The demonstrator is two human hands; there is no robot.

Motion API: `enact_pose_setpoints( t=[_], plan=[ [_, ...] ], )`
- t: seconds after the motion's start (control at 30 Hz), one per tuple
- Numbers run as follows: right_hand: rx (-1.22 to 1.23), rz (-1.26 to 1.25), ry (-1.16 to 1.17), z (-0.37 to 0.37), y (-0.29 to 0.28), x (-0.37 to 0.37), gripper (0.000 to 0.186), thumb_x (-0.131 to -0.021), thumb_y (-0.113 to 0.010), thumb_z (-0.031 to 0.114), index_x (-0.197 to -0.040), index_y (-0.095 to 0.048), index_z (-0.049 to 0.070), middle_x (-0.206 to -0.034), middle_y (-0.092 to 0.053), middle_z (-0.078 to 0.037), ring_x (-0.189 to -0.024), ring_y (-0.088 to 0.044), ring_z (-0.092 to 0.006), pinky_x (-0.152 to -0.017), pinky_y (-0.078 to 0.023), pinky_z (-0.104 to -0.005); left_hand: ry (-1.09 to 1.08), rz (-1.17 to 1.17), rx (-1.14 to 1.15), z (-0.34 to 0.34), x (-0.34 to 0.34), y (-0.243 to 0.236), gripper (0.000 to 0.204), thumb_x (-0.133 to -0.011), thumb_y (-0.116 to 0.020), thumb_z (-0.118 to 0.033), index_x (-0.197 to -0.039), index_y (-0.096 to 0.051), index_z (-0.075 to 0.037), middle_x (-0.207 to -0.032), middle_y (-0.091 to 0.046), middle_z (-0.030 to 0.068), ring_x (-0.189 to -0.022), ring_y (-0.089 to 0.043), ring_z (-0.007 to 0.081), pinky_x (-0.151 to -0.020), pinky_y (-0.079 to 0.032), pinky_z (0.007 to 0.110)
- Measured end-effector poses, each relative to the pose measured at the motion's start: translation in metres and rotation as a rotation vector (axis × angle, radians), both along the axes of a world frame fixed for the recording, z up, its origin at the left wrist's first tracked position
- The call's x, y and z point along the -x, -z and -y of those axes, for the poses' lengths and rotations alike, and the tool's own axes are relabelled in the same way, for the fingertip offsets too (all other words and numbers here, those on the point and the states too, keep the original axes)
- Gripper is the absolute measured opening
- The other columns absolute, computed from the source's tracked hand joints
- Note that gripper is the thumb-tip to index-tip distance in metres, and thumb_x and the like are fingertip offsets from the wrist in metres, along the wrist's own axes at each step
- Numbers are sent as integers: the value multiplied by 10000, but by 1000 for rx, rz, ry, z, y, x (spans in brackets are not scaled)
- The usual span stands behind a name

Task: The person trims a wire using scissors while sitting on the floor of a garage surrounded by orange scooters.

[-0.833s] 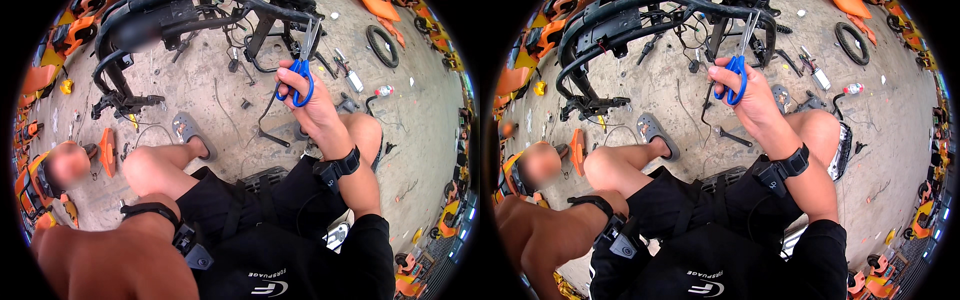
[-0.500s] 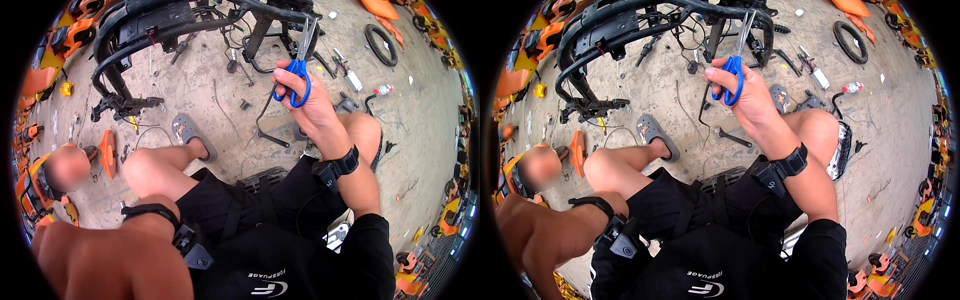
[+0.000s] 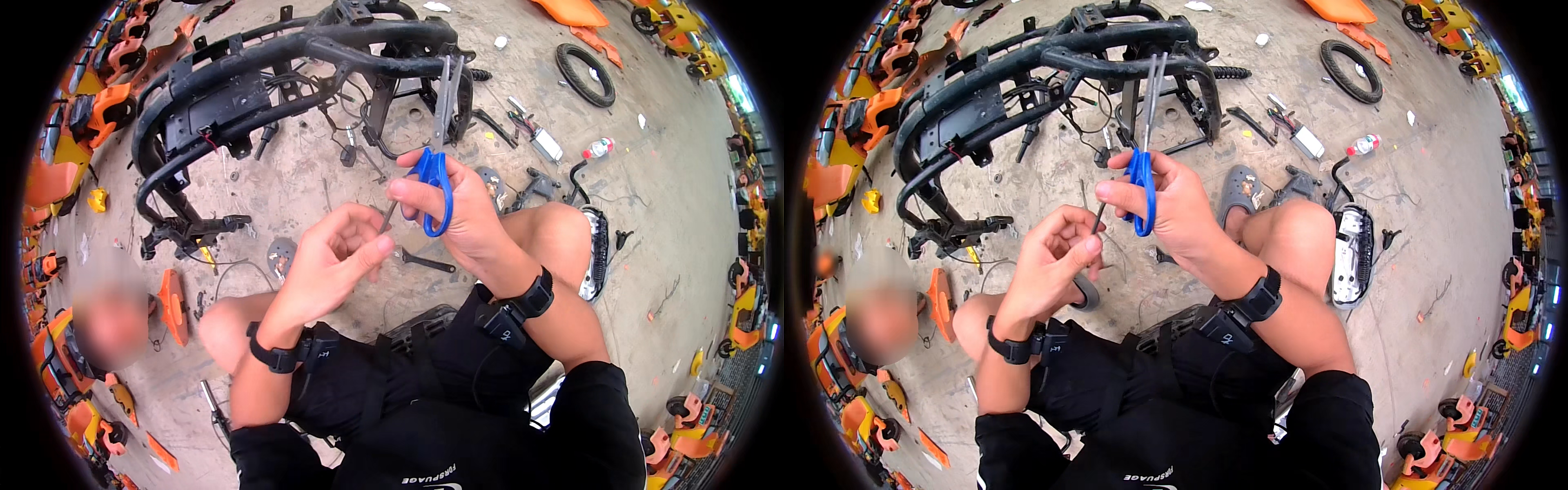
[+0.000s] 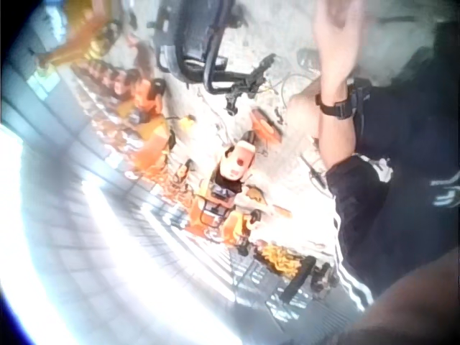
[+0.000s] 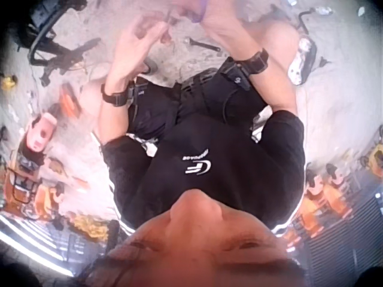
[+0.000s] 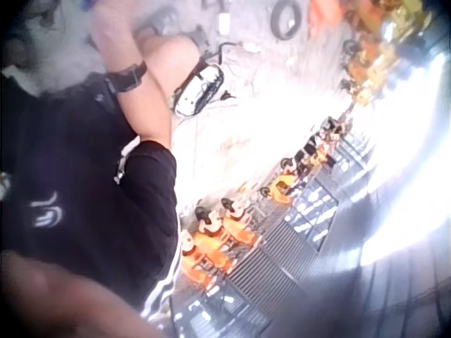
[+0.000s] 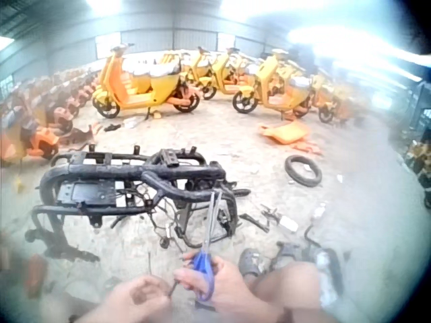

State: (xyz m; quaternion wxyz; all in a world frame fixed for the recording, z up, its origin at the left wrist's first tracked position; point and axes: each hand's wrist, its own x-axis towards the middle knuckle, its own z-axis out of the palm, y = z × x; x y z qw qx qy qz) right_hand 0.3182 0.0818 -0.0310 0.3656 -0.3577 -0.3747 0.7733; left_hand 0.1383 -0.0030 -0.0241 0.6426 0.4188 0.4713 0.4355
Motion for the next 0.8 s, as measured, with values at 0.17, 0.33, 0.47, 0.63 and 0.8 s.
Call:
enact_pose_setpoints(
  t=[0.17, 0.33, 0.47, 0.63, 0.8],
  plan=[
    [-105, 77, 55, 5, 0, 1, 438, -778, -843, 153, -1133, -618, 30, -843, -652, -16, -709, -603, -84, -623, -462, -203, -133, -294, -122, 2, 4, 6, 157, -978, -610, -130, -1049, -614, 9, -725, -540, -39, -589, -380, 16, -511, -280, 205],
    [-776, 544, 1, 1, -9, -6, 759, -576, -945, 324, -1200, -599, 67, -914, -614, -2, -869, -554, -100, -790, -416, -284, -273, -232, -139, 12, 13, -5, 206, -996, -588, -164, -1081, -636, 17, -626, -473, -76, -561, -352, 2, -498, -260, 213],
    [-1233, 735, -57, 0, -8, -4, 791, -519, -939, 367, -1197, -616, 120, -892, -560, -28, -836, -538, -210, -797, -373, -342, -316, -215, -157, 17, 17, -6, 203, -990, -596, -161, -1073, -638, 18, -658, -551, -46, -570, -394, 10, -500, -285, 210],
    [-1424, 768, 14, 4, -7, 0, 769, -514, -927, 375, -1184, -641, 126, -892, -554, -23, -856, -529, -219, -803, -351, -356, -291, -234, -190, 19, 27, -7, 179, -977, -611, -145, -976, -666, 25, -721, -657, 7, -581, -461, 25, -516, -337, 199],
    [-1478, 830, 28, 6, -8, 0, 752, -522, -914, 387, -1179, -651, 132, -900, -550, -18, -855, -525, -217, -812, -346, -359, -317, -156, -208, 20, 29, -11, 199, -974, -617, -149, -926, -676, 34, -694, -634, 0, -568, -475, 29, -500, -340, 198]
  ],
)
